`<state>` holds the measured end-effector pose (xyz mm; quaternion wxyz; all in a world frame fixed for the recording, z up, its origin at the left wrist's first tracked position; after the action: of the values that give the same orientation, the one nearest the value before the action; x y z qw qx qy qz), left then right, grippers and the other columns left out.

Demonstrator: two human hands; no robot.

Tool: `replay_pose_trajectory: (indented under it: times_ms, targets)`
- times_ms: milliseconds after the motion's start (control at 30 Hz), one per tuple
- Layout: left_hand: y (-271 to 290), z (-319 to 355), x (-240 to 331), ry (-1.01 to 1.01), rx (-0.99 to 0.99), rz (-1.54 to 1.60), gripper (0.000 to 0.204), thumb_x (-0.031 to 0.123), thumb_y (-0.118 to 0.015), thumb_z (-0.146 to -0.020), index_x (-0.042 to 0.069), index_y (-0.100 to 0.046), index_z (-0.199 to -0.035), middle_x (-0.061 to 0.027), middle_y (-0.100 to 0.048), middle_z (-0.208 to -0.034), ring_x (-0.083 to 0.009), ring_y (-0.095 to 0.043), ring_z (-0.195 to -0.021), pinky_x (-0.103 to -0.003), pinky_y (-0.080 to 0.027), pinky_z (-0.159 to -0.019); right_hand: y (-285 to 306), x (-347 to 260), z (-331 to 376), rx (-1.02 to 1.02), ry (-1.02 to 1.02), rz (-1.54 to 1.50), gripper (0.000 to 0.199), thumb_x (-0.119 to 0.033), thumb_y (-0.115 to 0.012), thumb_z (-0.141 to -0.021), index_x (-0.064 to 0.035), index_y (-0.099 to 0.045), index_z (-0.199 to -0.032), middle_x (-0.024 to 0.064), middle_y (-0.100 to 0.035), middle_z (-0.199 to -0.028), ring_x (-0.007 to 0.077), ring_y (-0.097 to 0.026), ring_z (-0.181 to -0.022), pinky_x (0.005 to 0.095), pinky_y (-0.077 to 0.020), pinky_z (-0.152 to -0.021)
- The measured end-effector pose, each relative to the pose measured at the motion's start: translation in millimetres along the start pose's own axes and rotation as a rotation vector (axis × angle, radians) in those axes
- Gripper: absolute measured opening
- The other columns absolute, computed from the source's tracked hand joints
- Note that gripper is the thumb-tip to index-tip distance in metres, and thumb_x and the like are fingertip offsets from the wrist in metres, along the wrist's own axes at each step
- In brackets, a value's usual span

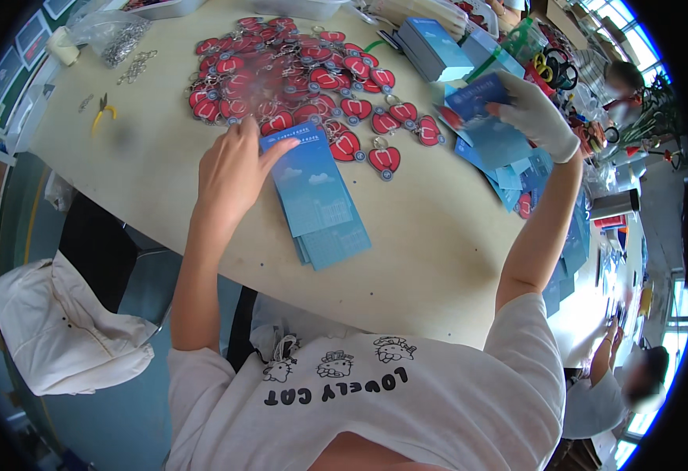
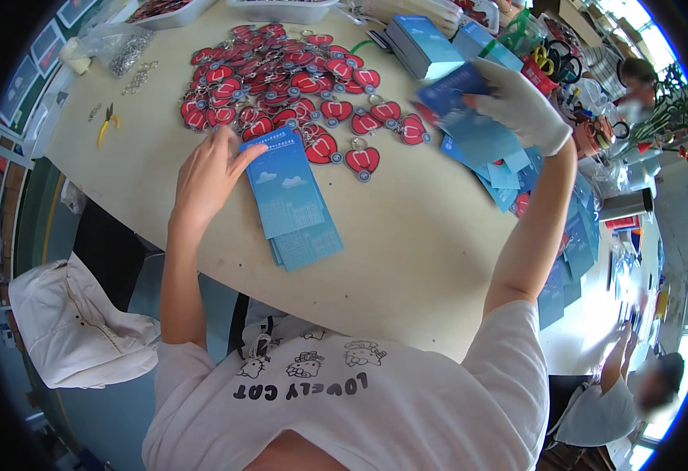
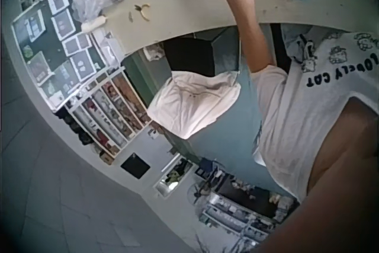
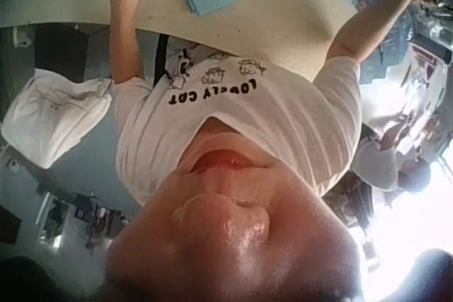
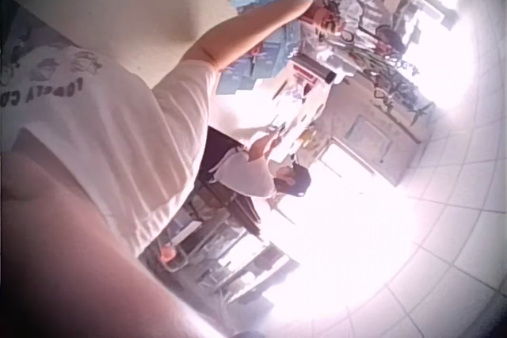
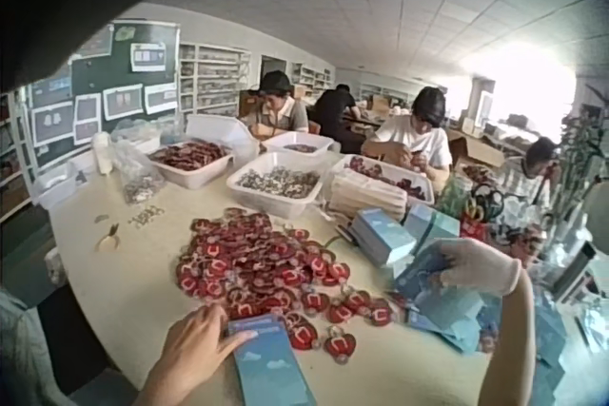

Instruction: The person repeatedly picks up a red heart-shaped keychain and a blue card, inserts the keychain through a hole in the card, and places the assembled unit on the table. This process is repeated continuously throughout the clip.

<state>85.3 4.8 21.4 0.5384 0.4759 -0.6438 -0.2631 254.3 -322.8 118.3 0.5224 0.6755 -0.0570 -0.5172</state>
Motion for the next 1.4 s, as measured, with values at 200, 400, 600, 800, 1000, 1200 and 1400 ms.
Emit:
replay_pose_trajectory:
  times_ms: [200,400,600,800,1000,1200,1400]
  targets:
    - [-35,11,-38,0.175,-0.064,0.443,0.044,0.020,-0.079,-0.077,0.000,-0.050,-0.103,-0.0092,-0.064,-0.078,-0.0167,-0.063,-0.075,-0.030,-0.048,-0.064,-46,-11,-20,0.321,0.357,0.521,0.023,-0.014,-0.070,-0.075,-0.0076,-0.066,-0.097,0.0106,-0.062,-0.104,0.0314,-0.058,-0.099,0.0403,-0.0450,-0.090]
    - [-18,12,-37,0.344,0.064,1.101,0.033,0.007,-0.073,-0.081,-0.001,-0.055,-0.108,-0.0028,-0.066,-0.083,-0.0084,-0.059,-0.074,-0.024,-0.046,-0.066,-132,-4,-43,0.021,0.127,0.428,0.018,-0.024,-0.065,-0.082,-0.0115,-0.069,-0.095,0.0110,-0.065,-0.093,0.0293,-0.063,-0.086,0.0384,-0.0498,-0.077]
    - [0,14,-30,0.261,0.094,0.990,0.020,0.010,-0.068,-0.086,0.000,-0.063,-0.102,-0.0021,-0.066,-0.088,-0.0074,-0.056,-0.072,-0.019,-0.043,-0.057,-152,-2,-48,0.048,0.057,0.344,0.016,-0.021,-0.063,-0.080,-0.0091,-0.066,-0.089,0.0122,-0.066,-0.087,0.0292,-0.065,-0.082,0.0376,-0.0506,-0.074]
    - [6,26,-16,0.058,0.146,0.477,0.024,0.010,-0.070,-0.084,-0.004,-0.062,-0.102,-0.0045,-0.061,-0.102,-0.0058,-0.056,-0.082,-0.021,-0.045,-0.058,-139,-13,-36,0.090,0.198,0.312,0.016,-0.019,-0.061,-0.081,-0.0054,-0.063,-0.090,0.0144,-0.066,-0.088,0.0313,-0.065,-0.083,0.0395,-0.0515,-0.076]
    - [38,25,28,0.047,0.180,0.975,0.012,0.006,-0.067,-0.087,-0.003,-0.060,-0.091,-0.0017,-0.063,-0.083,-0.0054,-0.058,-0.077,-0.020,-0.045,-0.068,-88,-76,1,0.219,0.404,0.154,0.017,-0.007,-0.068,-0.076,-0.0039,-0.061,-0.091,0.0090,-0.065,-0.074,0.0195,-0.063,-0.065,0.0303,-0.0506,-0.062]
    - [4,-21,50,0.014,0.140,1.260,0.015,0.009,-0.061,-0.092,-0.001,-0.062,-0.103,-0.0022,-0.064,-0.095,-0.0052,-0.057,-0.086,-0.021,-0.045,-0.079,-89,-110,-7,0.357,0.367,-0.093,0.017,-0.002,-0.066,-0.075,-0.0033,-0.060,-0.090,0.0066,-0.066,-0.079,0.0143,-0.061,-0.061,0.0272,-0.0490,-0.058]
    - [-8,-24,83,-0.033,0.104,1.580,0.023,0.007,-0.066,-0.088,0.001,-0.061,-0.110,-0.0025,-0.064,-0.101,-0.0063,-0.058,-0.088,-0.023,-0.047,-0.079,-96,-112,-9,0.621,0.398,-0.027,0.020,-0.006,-0.071,-0.072,-0.0046,-0.060,-0.088,0.0065,-0.063,-0.077,0.0182,-0.060,-0.060,0.0291,-0.0489,-0.058]
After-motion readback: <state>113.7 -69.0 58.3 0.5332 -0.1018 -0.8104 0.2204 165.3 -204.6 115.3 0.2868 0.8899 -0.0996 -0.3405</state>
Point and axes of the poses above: each hand's wrist, its own z-axis away from the middle knuckle, its own y-axis out of the back of the hand, x = y × z, the point moved 5 cm from there along -z, towards the middle knuckle
